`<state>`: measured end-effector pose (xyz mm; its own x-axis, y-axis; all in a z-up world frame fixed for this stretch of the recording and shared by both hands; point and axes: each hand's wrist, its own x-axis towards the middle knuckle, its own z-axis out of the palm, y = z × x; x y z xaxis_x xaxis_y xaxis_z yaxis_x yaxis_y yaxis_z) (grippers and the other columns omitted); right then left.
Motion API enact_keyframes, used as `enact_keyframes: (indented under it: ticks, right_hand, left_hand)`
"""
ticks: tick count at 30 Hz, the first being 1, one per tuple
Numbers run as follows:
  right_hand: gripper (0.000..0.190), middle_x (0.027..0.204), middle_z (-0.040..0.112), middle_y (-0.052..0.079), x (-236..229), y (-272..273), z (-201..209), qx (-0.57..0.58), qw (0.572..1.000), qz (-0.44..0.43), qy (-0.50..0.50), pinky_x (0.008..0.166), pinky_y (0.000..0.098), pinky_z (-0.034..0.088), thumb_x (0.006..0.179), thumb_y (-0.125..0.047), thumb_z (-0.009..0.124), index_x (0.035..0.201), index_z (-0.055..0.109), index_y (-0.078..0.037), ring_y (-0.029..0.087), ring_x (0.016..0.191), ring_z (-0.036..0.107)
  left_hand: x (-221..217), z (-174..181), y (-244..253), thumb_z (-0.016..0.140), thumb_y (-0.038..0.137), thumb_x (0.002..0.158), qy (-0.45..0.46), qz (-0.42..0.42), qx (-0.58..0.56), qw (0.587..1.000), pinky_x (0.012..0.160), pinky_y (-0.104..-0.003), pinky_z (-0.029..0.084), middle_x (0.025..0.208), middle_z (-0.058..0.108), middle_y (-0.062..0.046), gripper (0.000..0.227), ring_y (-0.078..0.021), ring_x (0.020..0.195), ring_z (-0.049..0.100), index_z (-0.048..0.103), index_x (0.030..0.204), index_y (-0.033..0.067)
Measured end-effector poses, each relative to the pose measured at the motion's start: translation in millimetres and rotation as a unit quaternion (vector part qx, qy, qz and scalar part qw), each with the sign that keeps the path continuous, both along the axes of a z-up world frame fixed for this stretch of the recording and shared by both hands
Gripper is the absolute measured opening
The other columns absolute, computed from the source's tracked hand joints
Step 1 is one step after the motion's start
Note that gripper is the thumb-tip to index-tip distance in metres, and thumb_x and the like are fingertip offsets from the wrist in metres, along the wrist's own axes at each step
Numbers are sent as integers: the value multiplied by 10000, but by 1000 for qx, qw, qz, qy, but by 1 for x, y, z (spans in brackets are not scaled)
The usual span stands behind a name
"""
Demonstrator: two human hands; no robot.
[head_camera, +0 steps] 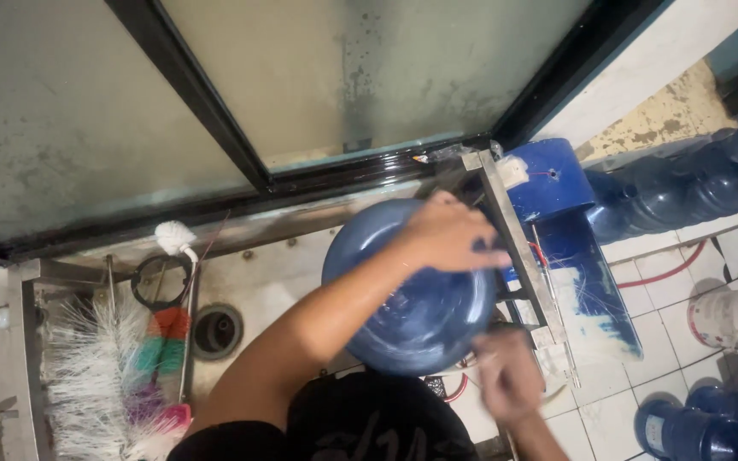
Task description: The person places a large blue water jug into a washing station, rotates it under a water jet, and scrubs the exterior with a brush. The person then removes the jug, places it on the floor, picks up another jug, and repeats the washing process.
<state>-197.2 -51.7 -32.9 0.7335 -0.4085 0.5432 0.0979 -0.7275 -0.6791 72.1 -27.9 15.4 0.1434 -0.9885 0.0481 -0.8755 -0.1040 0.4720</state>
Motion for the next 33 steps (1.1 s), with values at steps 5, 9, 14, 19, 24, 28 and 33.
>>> enact_keyframes:
  ticks: [5, 9, 14, 19, 24, 28, 33]
  right_hand:
    - [228, 1119, 678, 114, 79, -79, 37, 139, 990, -10, 34, 942, 310, 507, 1016, -93, 638, 1210, 672, 22, 185, 1040, 641]
    - [585, 1397, 574, 126, 143, -100, 53, 227, 947, 145, 174, 1101, 356, 437, 940, -166, 678, 1479, 487, -43, 212, 1312, 544]
    - [695, 1633, 440, 174, 141, -84, 36, 296, 911, 178, 226, 1220, 427, 294, 968, -257, 594, 1604, 376, -83, 280, 1491, 419]
    - [714, 1743, 134, 218, 78, -43, 20, 79, 973, 108, 188, 1261, 508, 163, 987, -267, 546, 1620, 301, -44, 378, 1609, 106]
    - [655, 1617, 324, 224, 18, 0, 5, -26, 991, 97, 90, 1214, 497, 322, 904, -299, 618, 1504, 487, -70, 380, 1505, 326]
    - [539, 1387, 527, 193, -15, 12, -9, -39, 983, 169, 55, 1127, 520, 408, 855, -273, 619, 1340, 629, -37, 403, 1318, 507]
    - [121, 1066, 712, 144, -17, -18, -42, -86, 995, 45, 6, 927, 450, 546, 985, -90, 550, 1020, 657, -44, 349, 1024, 684]
  left_hand:
    - [-78, -6, -5, 631, 558, 829, 61, -178, 45, 981, 844, -423, 503, 920, 750, -26, 398, -268, 908, 706, 790, 965, 220]
    - [-140, -10, 35, 661, 493, 800, -43, -359, 79, 929, 1073, -441, 443, 798, 779, -50, 362, -273, 803, 731, 799, 861, 164]
    - [-125, -27, 120, 688, 498, 818, -55, -170, -135, 975, 1262, -612, 142, 1537, 554, -168, 596, -283, 1517, 403, 691, 1298, 145]
    - [-44, -20, 175, 667, 594, 879, -81, 150, -133, 976, 1139, -770, 2, 1649, 284, -211, 896, -390, 1561, 133, 336, 1589, 159]
    - [13, -12, 134, 615, 715, 861, 20, 311, -90, 946, 1109, -747, 162, 1612, 275, -311, 1081, -484, 1487, 223, 217, 1615, 50]
    - [26, 0, 51, 559, 833, 801, 36, 256, 63, 964, 1072, -766, 191, 1506, 432, -231, 992, -434, 1402, 350, 489, 1476, 110]
    - [-34, -1, -10, 596, 831, 669, -95, -24, -48, 994, 1012, -616, 323, 1045, 691, -125, 786, -324, 1061, 612, 764, 1041, 159]
